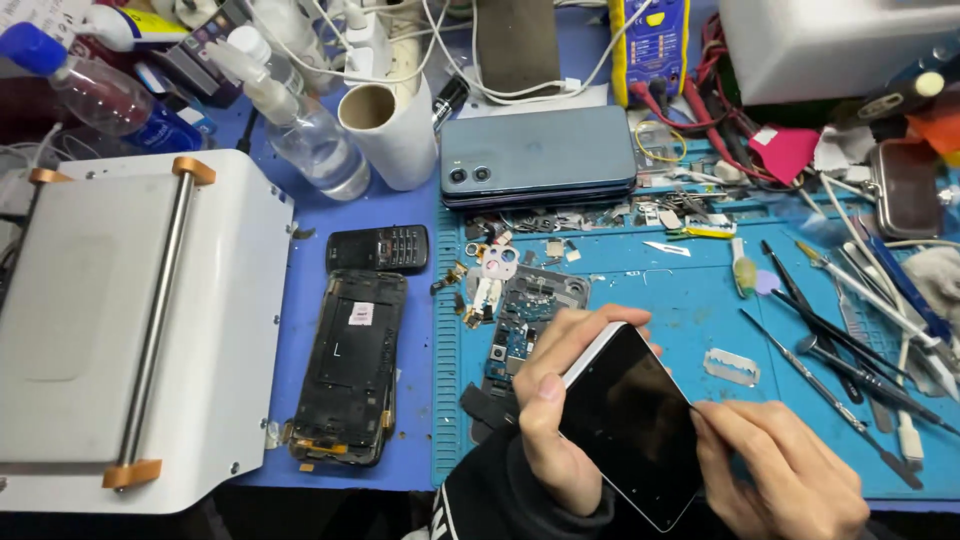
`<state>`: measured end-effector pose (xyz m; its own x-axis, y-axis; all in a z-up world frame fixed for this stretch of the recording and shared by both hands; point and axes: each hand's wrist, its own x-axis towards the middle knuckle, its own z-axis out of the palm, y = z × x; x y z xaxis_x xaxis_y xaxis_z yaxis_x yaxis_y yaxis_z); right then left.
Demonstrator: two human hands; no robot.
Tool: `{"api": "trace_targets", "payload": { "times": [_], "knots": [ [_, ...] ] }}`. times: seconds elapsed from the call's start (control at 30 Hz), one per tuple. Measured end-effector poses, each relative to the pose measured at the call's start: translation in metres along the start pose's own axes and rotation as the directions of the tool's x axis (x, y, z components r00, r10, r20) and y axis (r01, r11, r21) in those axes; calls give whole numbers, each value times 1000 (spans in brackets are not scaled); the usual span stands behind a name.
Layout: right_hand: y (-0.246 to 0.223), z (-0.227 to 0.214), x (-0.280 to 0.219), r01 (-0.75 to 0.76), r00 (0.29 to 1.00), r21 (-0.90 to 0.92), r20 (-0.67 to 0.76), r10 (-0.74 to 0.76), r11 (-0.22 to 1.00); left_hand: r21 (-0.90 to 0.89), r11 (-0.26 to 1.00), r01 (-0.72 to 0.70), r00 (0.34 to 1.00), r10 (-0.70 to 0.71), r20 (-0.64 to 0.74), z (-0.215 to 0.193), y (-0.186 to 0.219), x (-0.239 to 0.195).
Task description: Prying the screen off a smartphone using a plastic pick and solvent.
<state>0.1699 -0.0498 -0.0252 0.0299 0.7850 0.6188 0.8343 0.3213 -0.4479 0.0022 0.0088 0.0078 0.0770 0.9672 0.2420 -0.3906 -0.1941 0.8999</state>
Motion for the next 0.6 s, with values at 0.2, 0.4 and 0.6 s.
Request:
{"api": "trace_targets", "payload": {
  "times": [0.2, 0.4, 0.6],
  "knots": [
    [-12, -5, 4, -70, 997, -57, 15, 71, 996, 29, 1000, -4, 1000, 4, -10, 0, -2, -1],
    [-9, -5, -2, -59, 998, -29, 37, 60, 998, 26, 999, 27, 1000, -27, -10, 0, 2, 0],
    [-8, -10, 0, -37, 995, -25, 89, 39, 999, 8, 999, 42, 999, -41, -21, 1, -2, -1]
  ]
}}
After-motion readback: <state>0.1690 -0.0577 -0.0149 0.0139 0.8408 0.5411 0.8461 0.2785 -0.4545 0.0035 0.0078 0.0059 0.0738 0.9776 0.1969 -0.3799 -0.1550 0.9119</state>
